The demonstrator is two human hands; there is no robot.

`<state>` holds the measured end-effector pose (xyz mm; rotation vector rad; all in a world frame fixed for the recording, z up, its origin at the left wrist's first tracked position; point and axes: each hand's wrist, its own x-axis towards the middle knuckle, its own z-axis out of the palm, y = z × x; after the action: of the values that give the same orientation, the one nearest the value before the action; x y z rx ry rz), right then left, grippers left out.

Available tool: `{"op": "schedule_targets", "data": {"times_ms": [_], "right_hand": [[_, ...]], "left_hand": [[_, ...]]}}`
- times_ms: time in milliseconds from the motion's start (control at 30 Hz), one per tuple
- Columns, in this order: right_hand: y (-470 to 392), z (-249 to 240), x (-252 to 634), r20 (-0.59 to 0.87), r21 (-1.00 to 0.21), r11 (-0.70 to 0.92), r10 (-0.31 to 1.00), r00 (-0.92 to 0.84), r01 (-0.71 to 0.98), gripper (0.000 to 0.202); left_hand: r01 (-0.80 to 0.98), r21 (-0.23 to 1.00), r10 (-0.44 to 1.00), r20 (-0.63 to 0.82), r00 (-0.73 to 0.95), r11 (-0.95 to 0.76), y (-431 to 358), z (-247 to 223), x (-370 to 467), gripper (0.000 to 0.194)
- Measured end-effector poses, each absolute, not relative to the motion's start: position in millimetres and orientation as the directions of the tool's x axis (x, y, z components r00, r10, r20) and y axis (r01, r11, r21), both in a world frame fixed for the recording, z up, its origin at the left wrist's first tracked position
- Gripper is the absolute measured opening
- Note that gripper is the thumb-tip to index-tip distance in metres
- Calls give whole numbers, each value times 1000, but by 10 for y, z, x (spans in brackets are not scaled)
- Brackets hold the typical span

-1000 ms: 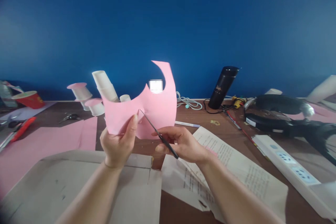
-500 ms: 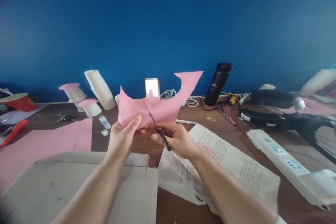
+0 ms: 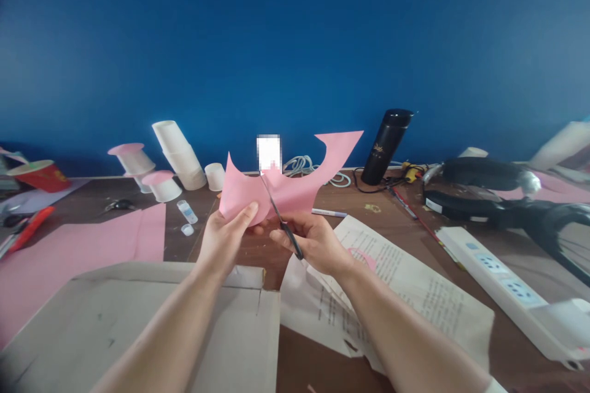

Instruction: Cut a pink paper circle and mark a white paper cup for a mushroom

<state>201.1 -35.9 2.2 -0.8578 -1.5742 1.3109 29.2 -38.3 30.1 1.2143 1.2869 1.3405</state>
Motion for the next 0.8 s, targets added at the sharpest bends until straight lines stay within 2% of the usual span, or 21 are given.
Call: {"op": "schedule_targets", "data": {"times_ms": [433,800], "right_hand": [[-356,24,1991,243,-966,259,905,-349,1,36],[-369,26,1980,215,-975,220,916,-339,-23,35]], "left_hand": [[-22,998,992,54,-118,-57,-394,272,331,33],[-3,999,994,48,-101,-48,-389,254,330,37]]}}
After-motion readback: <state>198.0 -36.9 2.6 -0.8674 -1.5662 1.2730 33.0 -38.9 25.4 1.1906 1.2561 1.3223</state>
